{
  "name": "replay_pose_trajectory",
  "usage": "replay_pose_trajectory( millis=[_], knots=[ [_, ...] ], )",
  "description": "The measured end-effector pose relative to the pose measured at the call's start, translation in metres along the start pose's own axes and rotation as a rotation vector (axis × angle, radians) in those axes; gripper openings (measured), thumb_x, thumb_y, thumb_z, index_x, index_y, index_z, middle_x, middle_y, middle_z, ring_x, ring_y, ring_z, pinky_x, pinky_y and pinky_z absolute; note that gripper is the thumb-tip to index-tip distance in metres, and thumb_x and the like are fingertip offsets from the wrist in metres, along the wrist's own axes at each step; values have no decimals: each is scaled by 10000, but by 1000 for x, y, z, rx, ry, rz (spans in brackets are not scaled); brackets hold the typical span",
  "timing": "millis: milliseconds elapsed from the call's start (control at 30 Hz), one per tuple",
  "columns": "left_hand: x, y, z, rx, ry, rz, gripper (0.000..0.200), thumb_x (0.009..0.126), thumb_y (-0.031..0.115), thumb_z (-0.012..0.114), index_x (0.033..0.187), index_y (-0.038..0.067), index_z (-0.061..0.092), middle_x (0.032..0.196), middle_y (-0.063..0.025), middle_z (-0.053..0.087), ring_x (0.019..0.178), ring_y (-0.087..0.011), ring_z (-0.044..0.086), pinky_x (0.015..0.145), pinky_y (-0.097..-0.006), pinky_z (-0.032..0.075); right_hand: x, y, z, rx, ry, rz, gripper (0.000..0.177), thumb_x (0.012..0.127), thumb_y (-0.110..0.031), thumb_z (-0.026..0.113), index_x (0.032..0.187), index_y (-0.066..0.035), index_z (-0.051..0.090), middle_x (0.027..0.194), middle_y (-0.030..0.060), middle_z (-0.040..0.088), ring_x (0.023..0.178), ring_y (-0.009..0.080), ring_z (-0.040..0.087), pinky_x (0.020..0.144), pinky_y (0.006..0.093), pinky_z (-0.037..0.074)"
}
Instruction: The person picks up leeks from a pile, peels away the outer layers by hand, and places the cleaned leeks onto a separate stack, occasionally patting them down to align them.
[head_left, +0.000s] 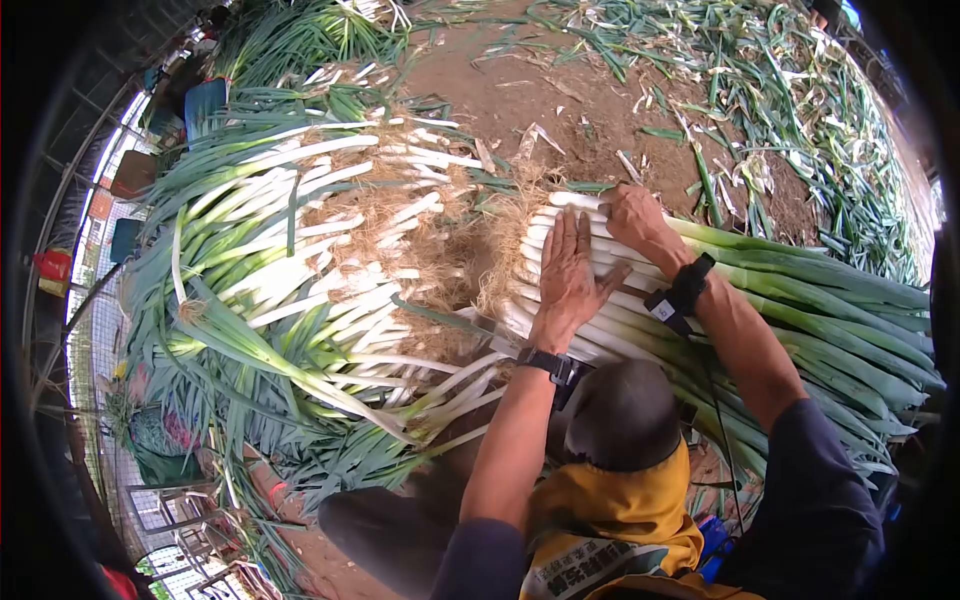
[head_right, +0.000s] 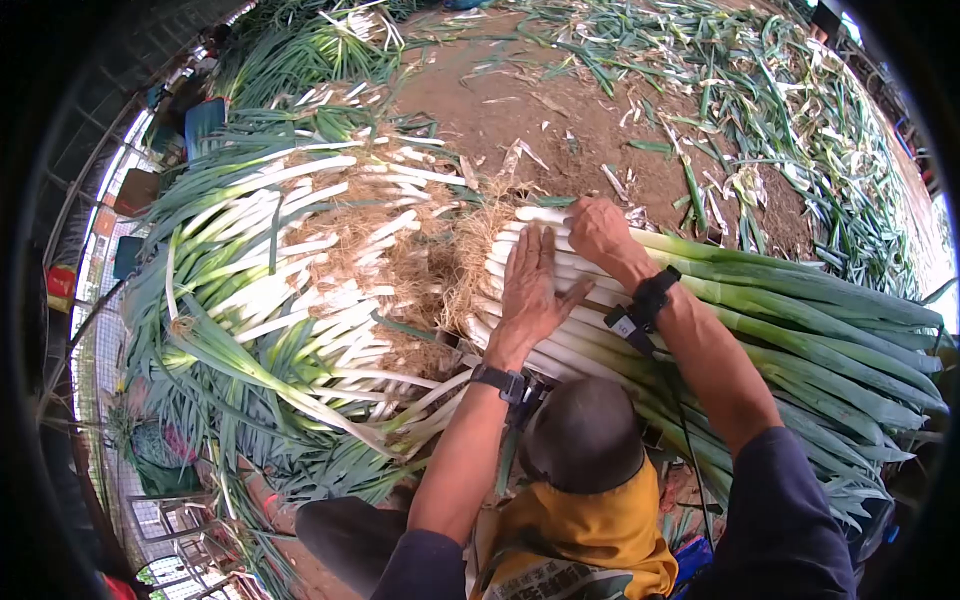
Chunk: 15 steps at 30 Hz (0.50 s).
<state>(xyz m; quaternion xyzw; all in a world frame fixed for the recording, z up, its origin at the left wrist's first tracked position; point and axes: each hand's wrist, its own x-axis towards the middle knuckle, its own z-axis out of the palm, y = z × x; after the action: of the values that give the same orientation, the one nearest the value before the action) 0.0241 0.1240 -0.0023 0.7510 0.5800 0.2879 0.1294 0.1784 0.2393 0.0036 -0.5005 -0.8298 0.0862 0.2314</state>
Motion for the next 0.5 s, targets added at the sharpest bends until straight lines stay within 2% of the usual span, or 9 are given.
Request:
replay_pose_trajectory(
  millis=[33, 133, 167, 267, 300, 367, 433, 500],
  knots=[
    [-2, 0, 2, -13, -1, -4, 1063, 916, 685, 580, 1566, -90, 254, 1634, -325, 213, 1546, -437, 169, 1267, -474, 119, 0, -5, 1, 15, -1, 20, 161, 839, -143, 621, 897, -65, 749, 780, 193, 676, 788, 394, 678, 730, 482, 544],
    [-4, -1, 3, -26, -1, -4, 1071, 911, 672, 600, 1570, -90, 234, 1628, -341, 209, 1544, -452, 163, 1265, -482, 113, 9, -28, 10, -220, -175, -114, 149, 831, -162, 595, 817, -46, 688, 816, 188, 702, 797, 365, 691, 743, 449, 552],
    [-2, -3, 2, 2, -48, 11, 1082, 901, 667, 617, 1571, -86, 224, 1618, -364, 201, 1540, -465, 157, 1266, -486, 108, 3, -35, 14, -106, 47, 0, 141, 810, -164, 593, 793, -47, 670, 807, 179, 702, 793, 366, 683, 737, 445, 548],
    [2, -2, -2, -34, -37, 7, 1071, 901, 663, 617, 1570, -80, 234, 1612, -368, 210, 1536, -471, 165, 1265, -488, 111, 13, -19, 28, -23, 107, -20, 104, 753, -175, 638, 703, -96, 683, 741, 149, 688, 722, 365, 672, 668, 461, 546],
    [2, -2, -3, -32, -27, 19, 1042, 909, 625, 635, 1578, -64, 230, 1621, -346, 216, 1536, -465, 169, 1263, -478, 129, 15, -21, 26, -53, 28, 47, 108, 750, -173, 622, 693, -97, 674, 714, 140, 672, 700, 372, 657, 641, 460, 535],
    [10, -11, -10, -68, -134, -14, 1012, 930, 592, 631, 1588, -51, 210, 1634, -324, 207, 1545, -445, 158, 1267, -466, 131, 12, -23, 24, -128, 2, -7, 120, 755, -182, 616, 707, -92, 678, 720, 142, 677, 714, 371, 664, 654, 462, 538],
    [10, -13, -9, -341, -68, -88, 934, 973, 508, 619, 1603, -26, 181, 1657, -293, 181, 1562, -402, 127, 1276, -442, 123, 7, -22, 26, -184, 12, -29, 142, 768, -209, 610, 708, -99, 676, 701, 143, 670, 714, 352, 666, 679, 461, 540],
    [15, -17, -8, -447, 25, -219, 811, 1019, 454, 546, 1596, -15, 222, 1665, -268, 187, 1567, -381, 128, 1276, -457, 116, 3, -26, 21, -186, -24, -28, 130, 762, -207, 632, 733, -92, 684, 672, 141, 653, 690, 339, 651, 691, 456, 541]
  ],
)
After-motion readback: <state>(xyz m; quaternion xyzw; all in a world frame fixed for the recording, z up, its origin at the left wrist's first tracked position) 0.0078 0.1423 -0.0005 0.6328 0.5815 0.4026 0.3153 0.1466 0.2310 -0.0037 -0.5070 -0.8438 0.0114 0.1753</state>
